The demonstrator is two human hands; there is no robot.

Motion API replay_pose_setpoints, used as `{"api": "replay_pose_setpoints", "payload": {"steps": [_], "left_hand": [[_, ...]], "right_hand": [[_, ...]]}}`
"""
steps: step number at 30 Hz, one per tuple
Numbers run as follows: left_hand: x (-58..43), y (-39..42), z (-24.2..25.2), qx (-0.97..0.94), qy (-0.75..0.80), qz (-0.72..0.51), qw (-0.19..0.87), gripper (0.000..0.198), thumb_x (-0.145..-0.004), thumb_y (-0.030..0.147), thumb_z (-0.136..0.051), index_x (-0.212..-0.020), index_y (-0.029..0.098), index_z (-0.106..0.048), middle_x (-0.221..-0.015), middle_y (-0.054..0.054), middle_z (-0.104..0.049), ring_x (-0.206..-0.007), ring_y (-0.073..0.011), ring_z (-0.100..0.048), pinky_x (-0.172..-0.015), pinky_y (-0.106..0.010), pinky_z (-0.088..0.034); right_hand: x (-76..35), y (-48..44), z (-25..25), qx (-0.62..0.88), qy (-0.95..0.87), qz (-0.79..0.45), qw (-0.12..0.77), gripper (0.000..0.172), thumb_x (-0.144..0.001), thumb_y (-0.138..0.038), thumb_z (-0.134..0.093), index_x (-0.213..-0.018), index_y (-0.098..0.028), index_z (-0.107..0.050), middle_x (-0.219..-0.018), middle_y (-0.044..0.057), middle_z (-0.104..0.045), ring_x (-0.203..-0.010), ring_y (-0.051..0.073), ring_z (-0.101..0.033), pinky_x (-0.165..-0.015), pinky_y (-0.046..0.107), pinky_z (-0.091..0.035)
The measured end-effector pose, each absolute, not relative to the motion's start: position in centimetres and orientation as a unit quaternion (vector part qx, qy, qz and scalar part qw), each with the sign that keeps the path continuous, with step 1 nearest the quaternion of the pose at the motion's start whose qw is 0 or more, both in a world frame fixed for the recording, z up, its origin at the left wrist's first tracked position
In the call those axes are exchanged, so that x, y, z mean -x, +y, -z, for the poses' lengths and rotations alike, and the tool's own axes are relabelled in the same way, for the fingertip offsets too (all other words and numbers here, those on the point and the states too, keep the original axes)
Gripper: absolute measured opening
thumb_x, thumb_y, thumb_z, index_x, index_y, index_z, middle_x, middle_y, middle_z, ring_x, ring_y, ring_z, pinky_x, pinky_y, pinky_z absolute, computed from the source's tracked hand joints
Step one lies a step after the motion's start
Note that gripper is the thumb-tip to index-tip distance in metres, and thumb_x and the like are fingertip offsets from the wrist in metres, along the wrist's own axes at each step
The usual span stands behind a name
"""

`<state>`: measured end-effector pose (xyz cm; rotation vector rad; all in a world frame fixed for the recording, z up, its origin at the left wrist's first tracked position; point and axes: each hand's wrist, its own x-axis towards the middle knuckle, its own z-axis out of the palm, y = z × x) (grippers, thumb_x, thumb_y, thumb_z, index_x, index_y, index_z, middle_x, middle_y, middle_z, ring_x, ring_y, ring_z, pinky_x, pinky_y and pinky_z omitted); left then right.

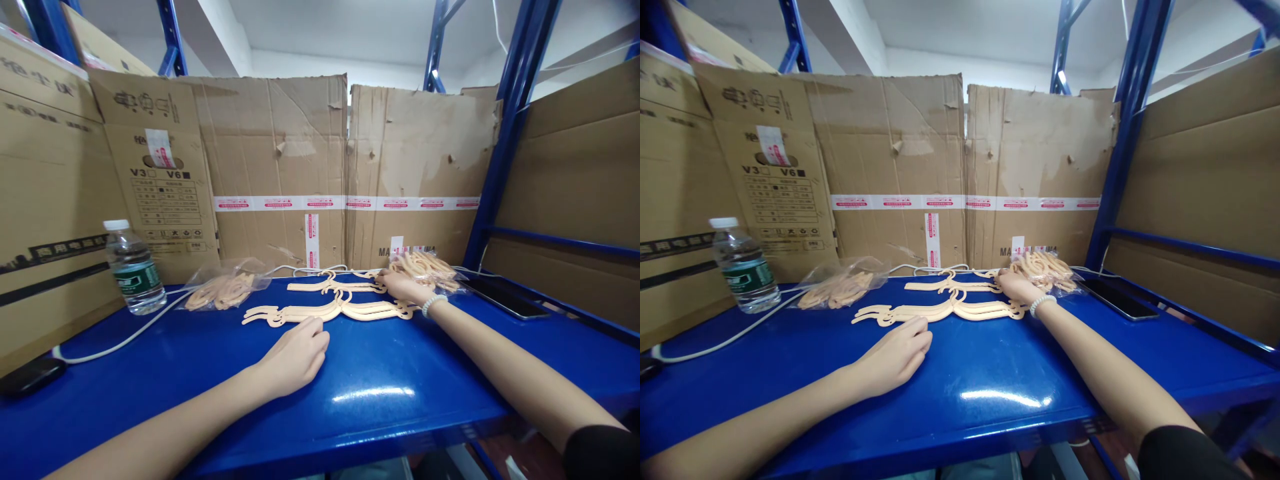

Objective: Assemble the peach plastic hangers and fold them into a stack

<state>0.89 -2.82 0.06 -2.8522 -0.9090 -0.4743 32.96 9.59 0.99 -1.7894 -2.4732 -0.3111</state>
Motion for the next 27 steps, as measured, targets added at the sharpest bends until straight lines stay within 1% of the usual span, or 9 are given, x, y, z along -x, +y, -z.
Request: {"api": "replay_pose_setpoints", "payload": {"steps": [3, 6, 11, 14, 17, 20, 27], "left_hand": [[-0.9, -2.8, 0.0, 0.939, -0.299, 0.162, 0.042, 0.015, -0.084, 0.011, -0.038, -0.075, 0.018, -0.047, -0.084, -0.005, -0.050, -0.075, -0.0176, -0.047, -0.067, -0.029, -0.039], [-0.8, -2.9, 0.0, 0.940, -0.299, 0.161, 0.040, 0.015, -0.084, 0.011, -0.038, -0.075, 0.018, -0.046, -0.085, -0.005, -0.050, -0.075, -0.0174, -0.047, -0.066, -0.029, -0.040], [-0.9, -2.9, -0.1, 0.939, -0.310, 0.145, 0.044, 0.014, -0.085, 0.011, -0.037, -0.075, 0.019, -0.045, -0.085, -0.005, -0.050, -0.075, -0.0175, -0.048, -0.067, -0.029, -0.040], [-0.9, -3.0, -0.1, 0.937, -0.319, 0.138, 0.048, 0.014, -0.085, 0.011, -0.038, -0.074, 0.019, -0.044, -0.085, -0.005, -0.050, -0.076, -0.0179, -0.048, -0.067, -0.029, -0.040], [-0.9, -3.0, -0.1, 0.934, -0.326, 0.138, 0.052, 0.014, -0.084, 0.011, -0.038, -0.074, 0.019, -0.044, -0.085, -0.005, -0.051, -0.076, -0.0183, -0.048, -0.068, -0.030, -0.040], [-0.9, -3.0, -0.1, 0.933, -0.329, 0.136, 0.054, 0.014, -0.084, 0.011, -0.038, -0.074, 0.019, -0.044, -0.085, -0.005, -0.051, -0.077, -0.0186, -0.049, -0.068, -0.030, -0.040], [-0.9, -2.7, 0.0, 0.931, -0.322, 0.165, 0.052, 0.014, -0.085, 0.011, -0.038, -0.074, 0.018, -0.045, -0.086, -0.005, -0.050, -0.077, -0.0185, -0.048, -0.068, -0.030, -0.039]], "right_hand": [[-33.2, 9.7, -0.9, 0.584, -0.805, 0.093, 0.055, 0.033, -0.082, -0.006, -0.045, -0.109, -0.012, -0.063, -0.106, 0.015, -0.061, -0.086, 0.020, -0.061, -0.077, 0.026, -0.041], [-33.4, 9.9, -0.8, 0.578, -0.808, 0.084, 0.076, 0.033, -0.081, -0.004, -0.041, -0.105, -0.011, -0.063, -0.104, 0.014, -0.061, -0.083, 0.018, -0.060, -0.074, 0.024, -0.042], [-33.9, 10.2, -1.1, 0.550, -0.825, 0.075, 0.110, 0.042, -0.072, 0.004, -0.042, -0.102, -0.012, -0.067, -0.108, 0.012, -0.060, -0.092, 0.018, -0.058, -0.081, 0.023, -0.042], [-33.9, 10.0, -1.5, 0.537, -0.828, 0.076, 0.139, 0.044, -0.071, 0.005, -0.043, -0.101, -0.013, -0.069, -0.105, 0.012, -0.061, -0.094, 0.019, -0.057, -0.084, 0.025, -0.042], [-33.7, 9.6, -2.1, 0.529, -0.825, 0.078, 0.185, 0.036, -0.076, 0.001, -0.046, -0.097, -0.014, -0.071, -0.103, 0.012, -0.063, -0.094, 0.020, -0.058, -0.086, 0.026, -0.043], [-33.6, 9.2, -2.7, 0.529, -0.809, 0.080, 0.244, 0.027, -0.080, -0.007, -0.049, -0.090, -0.014, -0.073, -0.096, 0.011, -0.066, -0.089, 0.020, -0.060, -0.083, 0.028, -0.046], [-32.8, 8.5, -3.6, 0.512, -0.764, 0.075, 0.386, 0.019, -0.084, -0.020, -0.050, -0.083, -0.014, -0.069, -0.089, 0.010, -0.068, -0.081, 0.019, -0.063, -0.075, 0.030, -0.050]]}}
